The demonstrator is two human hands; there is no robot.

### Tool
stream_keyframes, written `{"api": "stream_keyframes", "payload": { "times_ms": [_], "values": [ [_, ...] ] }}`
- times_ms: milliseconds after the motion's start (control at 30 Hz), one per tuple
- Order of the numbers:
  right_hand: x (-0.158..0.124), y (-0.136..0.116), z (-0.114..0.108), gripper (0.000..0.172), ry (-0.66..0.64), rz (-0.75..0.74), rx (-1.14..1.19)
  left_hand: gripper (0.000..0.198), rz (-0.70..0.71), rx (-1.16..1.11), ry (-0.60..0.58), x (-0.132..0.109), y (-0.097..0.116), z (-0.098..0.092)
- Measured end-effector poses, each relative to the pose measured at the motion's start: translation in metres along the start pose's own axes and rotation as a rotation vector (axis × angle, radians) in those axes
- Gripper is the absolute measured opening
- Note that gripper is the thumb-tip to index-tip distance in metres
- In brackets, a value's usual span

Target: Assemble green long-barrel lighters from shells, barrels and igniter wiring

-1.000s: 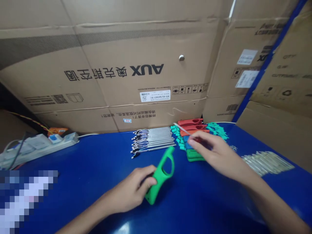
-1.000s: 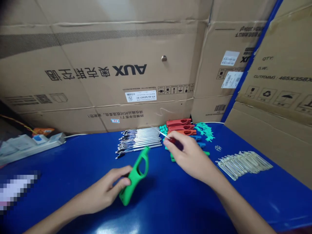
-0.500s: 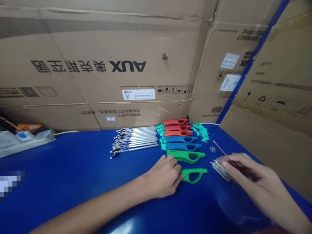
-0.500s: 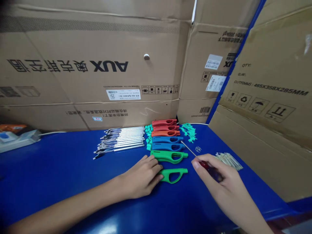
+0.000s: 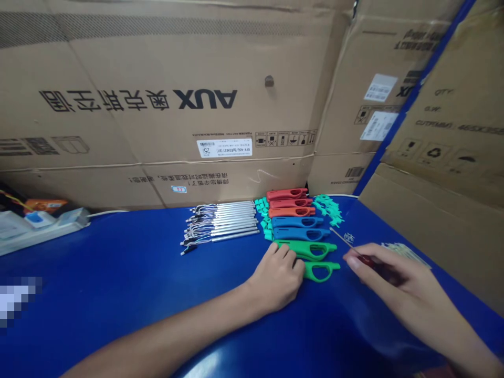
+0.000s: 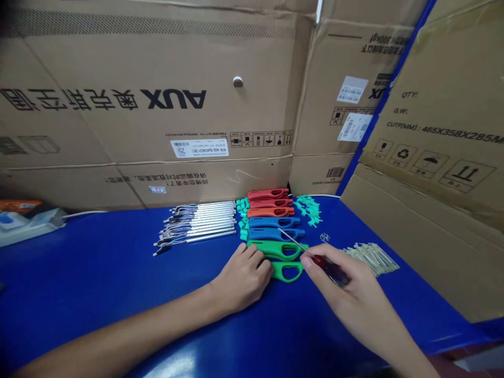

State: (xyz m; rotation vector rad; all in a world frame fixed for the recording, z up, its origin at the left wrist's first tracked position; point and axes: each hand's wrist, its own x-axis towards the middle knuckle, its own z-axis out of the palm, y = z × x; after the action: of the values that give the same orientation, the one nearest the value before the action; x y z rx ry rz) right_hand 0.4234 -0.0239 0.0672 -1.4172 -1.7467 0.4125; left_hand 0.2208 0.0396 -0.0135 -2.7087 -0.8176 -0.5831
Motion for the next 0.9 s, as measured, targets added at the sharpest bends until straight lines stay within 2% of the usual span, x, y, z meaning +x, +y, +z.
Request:
{"api": "stream_keyframes", "payload": {
  "times_ms": [100,200,333,433,533,600,733,800,900],
  "values": [
    [0.002,-0.008,0.004,0.019,-0.013,-0.033,-0.011,0.023,-0.008,-0.022,0.025,-0.001,-0.002,-0.007],
    [0.004,-0.017,0.009,0.019,-0.044,-0.042,-0.011,0.027,-0.013,-0.076,0.022,-0.013,-0.008,-0.024],
    [0.011,-0.036,0.025,0.026,-0.158,-0.022,0.011,0.024,-0.082,-0.156,-0.009,-0.051,-0.028,-0.051],
    [0.024,-0.053,0.050,0.035,-0.282,-0.059,0.062,0.020,-0.200,-0.226,-0.021,-0.088,-0.050,-0.066],
    [0.039,-0.065,0.090,0.036,-0.356,-0.235,0.048,0.016,-0.327,-0.314,0.011,-0.119,-0.072,-0.071],
    [0.046,-0.066,0.122,0.035,-0.317,-0.481,-0.071,0.011,-0.401,-0.389,0.064,-0.133,-0.082,-0.070],
    [0.046,-0.055,0.174,0.032,-0.272,-0.700,-0.159,0.024,-0.517,-0.479,0.240,-0.145,-0.090,-0.063],
    [0.041,-0.048,0.188,0.033,-0.267,-0.778,-0.181,0.018,-0.512,-0.503,0.298,-0.146,-0.087,-0.061],
    [0.031,-0.040,0.191,0.031,-0.243,-0.829,-0.189,0.015,-0.422,-0.546,0.304,-0.147,-0.078,-0.061]
  ]
}}
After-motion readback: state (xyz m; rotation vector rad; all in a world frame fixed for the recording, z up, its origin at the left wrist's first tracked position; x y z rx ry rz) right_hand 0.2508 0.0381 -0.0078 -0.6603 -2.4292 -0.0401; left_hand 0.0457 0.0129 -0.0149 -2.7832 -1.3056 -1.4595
